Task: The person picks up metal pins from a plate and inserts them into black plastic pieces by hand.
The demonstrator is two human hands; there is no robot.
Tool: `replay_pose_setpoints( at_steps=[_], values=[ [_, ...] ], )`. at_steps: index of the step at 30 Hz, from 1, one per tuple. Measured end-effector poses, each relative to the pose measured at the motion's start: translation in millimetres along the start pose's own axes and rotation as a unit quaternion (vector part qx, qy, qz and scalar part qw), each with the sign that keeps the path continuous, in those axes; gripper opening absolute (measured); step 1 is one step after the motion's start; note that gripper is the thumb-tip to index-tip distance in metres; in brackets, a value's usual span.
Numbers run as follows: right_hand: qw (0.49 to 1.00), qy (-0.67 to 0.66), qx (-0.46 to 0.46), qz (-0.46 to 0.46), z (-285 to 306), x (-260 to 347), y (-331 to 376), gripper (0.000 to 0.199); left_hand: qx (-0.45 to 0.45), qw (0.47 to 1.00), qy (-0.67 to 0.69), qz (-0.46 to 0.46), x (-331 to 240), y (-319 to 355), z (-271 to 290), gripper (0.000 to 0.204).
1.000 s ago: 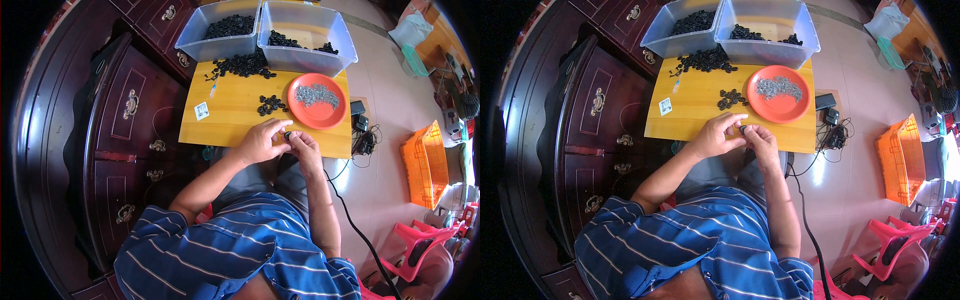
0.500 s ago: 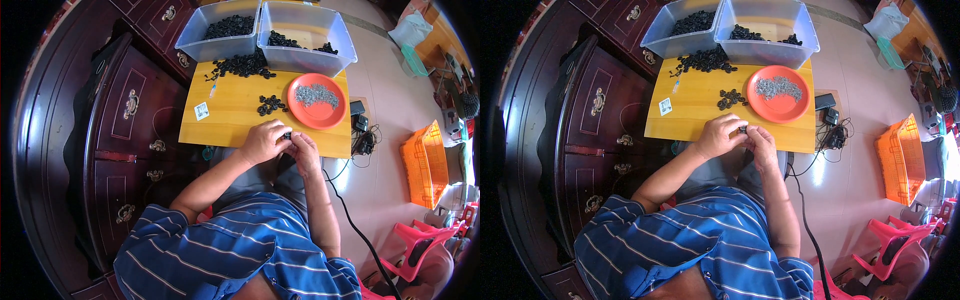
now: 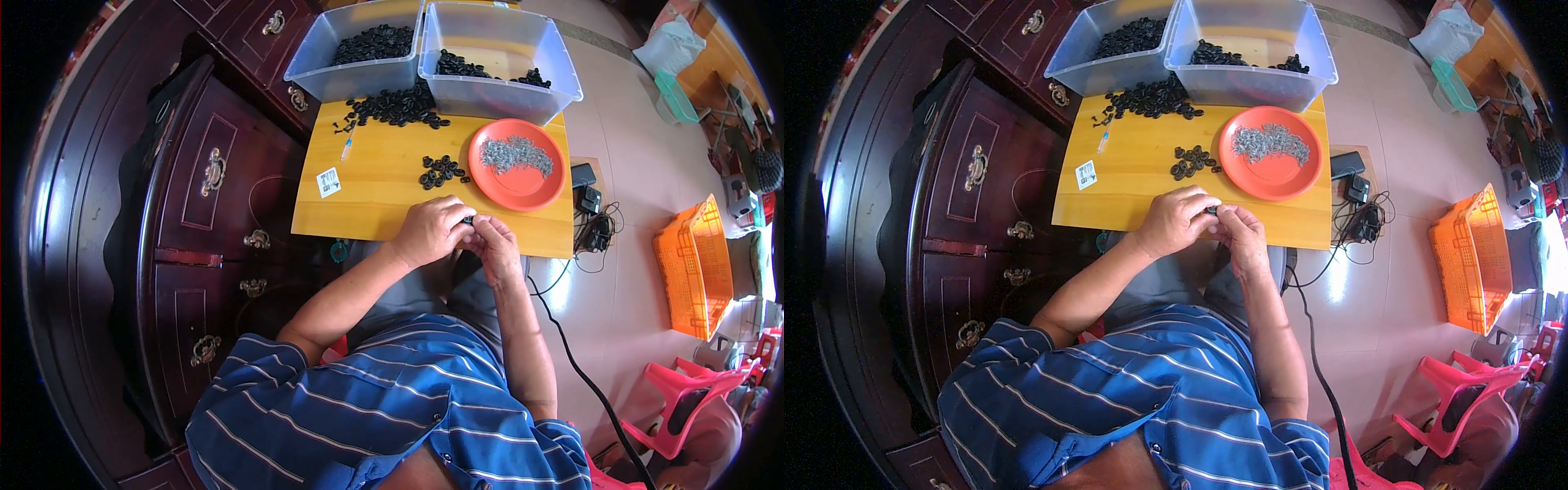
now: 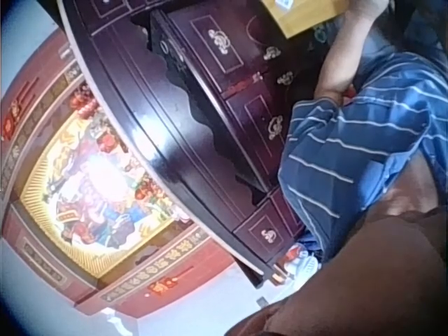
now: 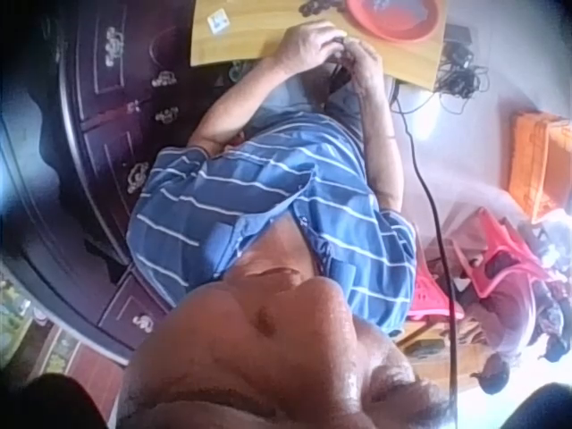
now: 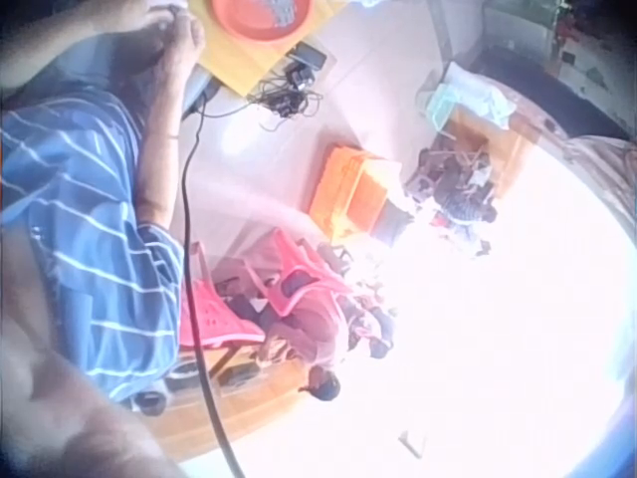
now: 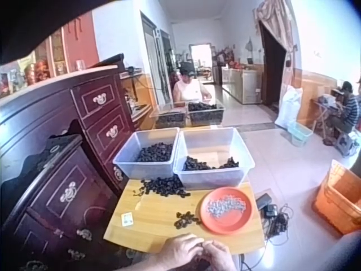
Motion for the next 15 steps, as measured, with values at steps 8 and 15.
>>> replay_pose_setpoints(
  at_steps=[8, 15],
  values=[
    [1.0, 0.005, -0.02, 0.023, 0.9, 1.5, -2.9, 0.015, -0.015, 1.0, 0.025, -0.007, 4.3, -0.7, -0.7, 0.021],
    [1.0, 0.005, -0.017, 0.025, 0.3, 1.1, -3.8, 0.015, -0.032, 0.998, 0.05, 0.028, 3.5, -1.7, 1.2, 0.031]
  ],
)
Point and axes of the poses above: each hand's wrist, its own y-axis away from the middle knuckle, its own z-axis out of the back of the hand, x = y × z, the point moved 6 cm from there along -y, towards the middle knuckle, and after that the axes turned 1 degree about -x, right-handed, at the moved point
